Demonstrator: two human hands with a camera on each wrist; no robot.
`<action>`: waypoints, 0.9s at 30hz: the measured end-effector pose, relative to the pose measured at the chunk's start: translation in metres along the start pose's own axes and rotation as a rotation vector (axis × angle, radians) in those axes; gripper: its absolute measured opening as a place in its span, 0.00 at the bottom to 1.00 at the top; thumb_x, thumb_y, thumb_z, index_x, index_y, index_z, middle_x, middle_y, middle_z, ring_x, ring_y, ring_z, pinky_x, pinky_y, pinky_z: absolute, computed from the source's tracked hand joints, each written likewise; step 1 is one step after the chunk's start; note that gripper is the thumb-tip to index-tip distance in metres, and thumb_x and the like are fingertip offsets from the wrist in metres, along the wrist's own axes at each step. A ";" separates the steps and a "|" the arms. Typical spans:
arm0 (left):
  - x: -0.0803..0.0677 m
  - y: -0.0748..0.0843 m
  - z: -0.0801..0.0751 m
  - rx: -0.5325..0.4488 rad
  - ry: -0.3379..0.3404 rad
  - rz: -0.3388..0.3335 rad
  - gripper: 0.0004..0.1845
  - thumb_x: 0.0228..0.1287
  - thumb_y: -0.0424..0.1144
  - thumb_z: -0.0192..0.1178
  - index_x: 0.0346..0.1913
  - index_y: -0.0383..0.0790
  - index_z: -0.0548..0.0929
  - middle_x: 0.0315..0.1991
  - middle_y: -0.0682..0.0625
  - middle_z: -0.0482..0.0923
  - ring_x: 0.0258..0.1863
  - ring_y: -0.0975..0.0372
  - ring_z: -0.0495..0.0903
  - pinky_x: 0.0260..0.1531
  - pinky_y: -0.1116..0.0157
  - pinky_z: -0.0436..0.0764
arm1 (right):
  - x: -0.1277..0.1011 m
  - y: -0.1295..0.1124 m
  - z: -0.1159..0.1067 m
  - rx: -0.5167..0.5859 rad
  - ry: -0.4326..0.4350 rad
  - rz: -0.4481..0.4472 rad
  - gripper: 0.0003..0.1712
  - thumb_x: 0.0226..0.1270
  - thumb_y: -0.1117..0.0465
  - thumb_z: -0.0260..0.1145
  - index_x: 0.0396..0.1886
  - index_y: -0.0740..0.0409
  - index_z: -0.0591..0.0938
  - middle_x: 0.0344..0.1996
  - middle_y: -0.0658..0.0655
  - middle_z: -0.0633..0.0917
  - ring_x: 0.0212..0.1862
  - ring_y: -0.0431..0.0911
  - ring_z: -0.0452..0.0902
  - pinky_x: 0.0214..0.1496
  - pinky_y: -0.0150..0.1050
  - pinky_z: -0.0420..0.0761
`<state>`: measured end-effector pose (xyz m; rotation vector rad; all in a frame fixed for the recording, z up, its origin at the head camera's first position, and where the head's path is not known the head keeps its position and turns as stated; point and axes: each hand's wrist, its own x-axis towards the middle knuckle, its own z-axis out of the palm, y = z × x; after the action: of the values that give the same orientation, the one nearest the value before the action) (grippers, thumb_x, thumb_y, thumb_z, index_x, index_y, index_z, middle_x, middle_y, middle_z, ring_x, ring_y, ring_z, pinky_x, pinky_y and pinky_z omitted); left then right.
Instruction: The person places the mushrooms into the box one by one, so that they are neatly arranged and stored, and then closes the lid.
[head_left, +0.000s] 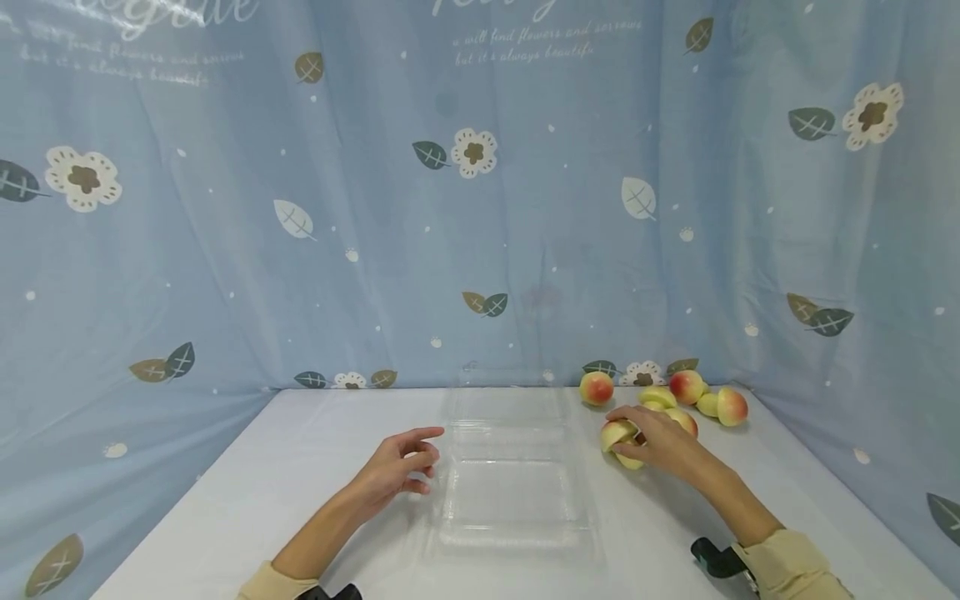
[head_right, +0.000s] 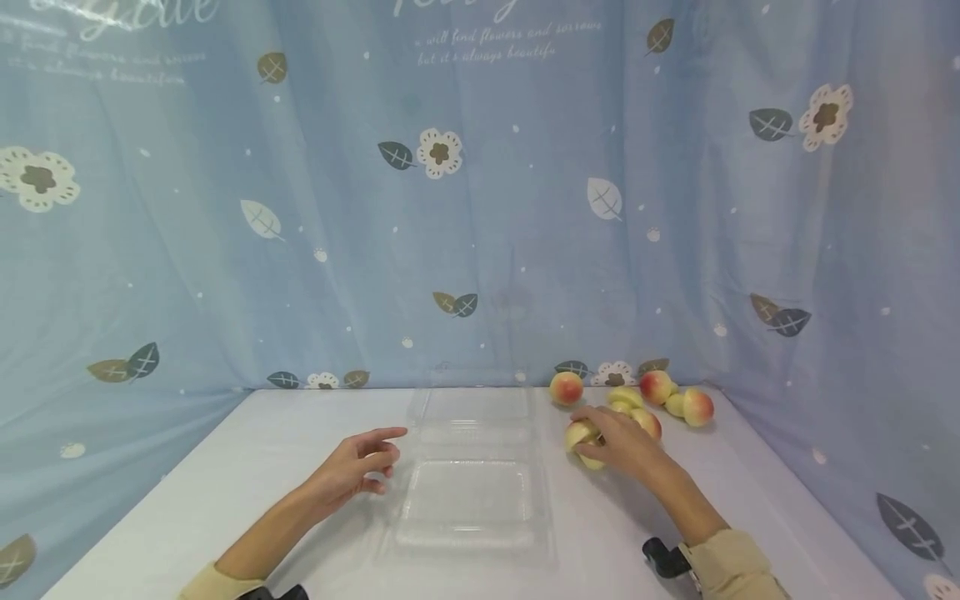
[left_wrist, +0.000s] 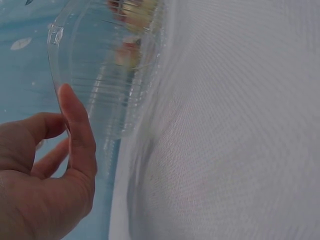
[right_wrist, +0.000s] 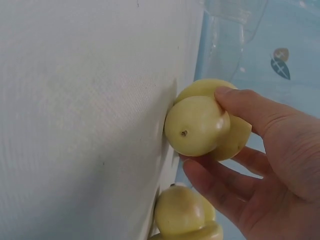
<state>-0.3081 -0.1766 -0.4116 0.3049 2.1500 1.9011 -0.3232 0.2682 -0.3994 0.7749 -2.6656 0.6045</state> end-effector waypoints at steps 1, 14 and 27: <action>0.001 0.000 0.000 -0.001 -0.002 0.002 0.29 0.69 0.37 0.60 0.71 0.38 0.67 0.42 0.50 0.74 0.33 0.62 0.78 0.28 0.67 0.84 | 0.000 0.000 0.000 -0.010 0.006 -0.005 0.24 0.58 0.58 0.74 0.55 0.57 0.81 0.49 0.56 0.85 0.41 0.45 0.82 0.38 0.38 0.85; 0.004 -0.003 0.002 -0.005 -0.010 0.010 0.30 0.69 0.39 0.60 0.71 0.39 0.67 0.43 0.50 0.74 0.33 0.62 0.77 0.29 0.67 0.84 | -0.002 0.005 0.003 -0.070 0.054 -0.016 0.23 0.56 0.57 0.76 0.53 0.53 0.83 0.45 0.53 0.86 0.42 0.45 0.80 0.37 0.33 0.78; 0.001 -0.003 0.000 -0.034 -0.007 -0.012 0.30 0.70 0.38 0.59 0.72 0.38 0.65 0.42 0.51 0.75 0.33 0.63 0.77 0.28 0.68 0.84 | 0.003 0.001 0.000 0.113 -0.014 0.040 0.22 0.60 0.56 0.73 0.54 0.57 0.82 0.47 0.55 0.86 0.38 0.40 0.77 0.35 0.31 0.79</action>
<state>-0.3092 -0.1763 -0.4150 0.2906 2.1076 1.9250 -0.3258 0.2679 -0.3985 0.7598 -2.6845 0.7687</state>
